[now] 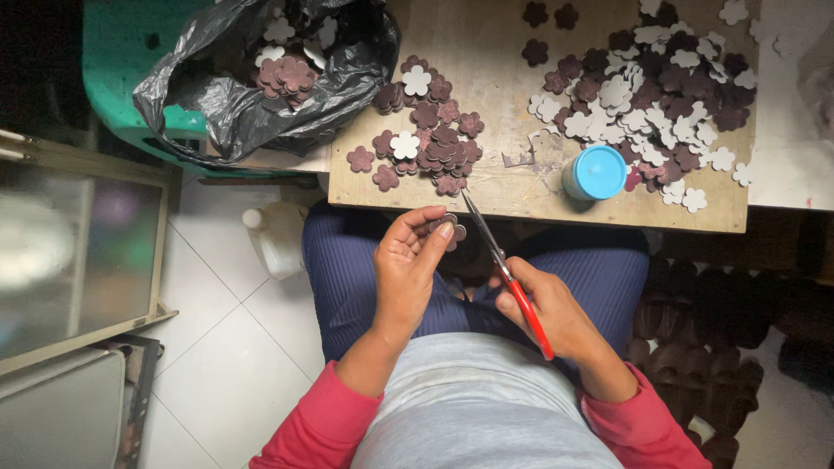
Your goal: The person sits on the floor and uses red-handled scissors to trim the edges of small brown flower-shaped felt pieces. They repeatedly pick up pieces, trim them, and place them into a black plastic bag.
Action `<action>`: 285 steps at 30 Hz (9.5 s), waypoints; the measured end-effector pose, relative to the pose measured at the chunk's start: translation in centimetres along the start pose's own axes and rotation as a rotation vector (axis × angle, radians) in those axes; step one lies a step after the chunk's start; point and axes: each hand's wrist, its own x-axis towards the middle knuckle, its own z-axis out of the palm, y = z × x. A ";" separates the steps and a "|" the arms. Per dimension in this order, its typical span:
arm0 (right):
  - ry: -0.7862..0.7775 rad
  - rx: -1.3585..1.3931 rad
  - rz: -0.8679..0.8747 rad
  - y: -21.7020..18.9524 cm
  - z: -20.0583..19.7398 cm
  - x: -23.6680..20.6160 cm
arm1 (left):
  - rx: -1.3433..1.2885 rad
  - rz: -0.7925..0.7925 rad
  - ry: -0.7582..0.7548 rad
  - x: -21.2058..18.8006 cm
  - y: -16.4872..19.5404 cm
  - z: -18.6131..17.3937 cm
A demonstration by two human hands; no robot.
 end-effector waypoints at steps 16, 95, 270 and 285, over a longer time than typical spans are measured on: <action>0.351 -0.475 -0.142 -0.9 0.8 -0.6 | -0.053 -0.027 -0.069 0.1 -1.1 -0.4; 0.377 -0.553 -0.281 -0.8 -0.4 -1.2 | -0.084 -0.132 -0.344 0.8 -2.1 -2.3; -0.149 0.360 -0.188 2.2 1.0 2.7 | -0.048 -0.196 0.032 1.6 1.8 -1.9; -0.140 0.234 0.014 1.1 0.9 2.6 | 0.134 -0.155 -0.002 1.7 1.1 -1.9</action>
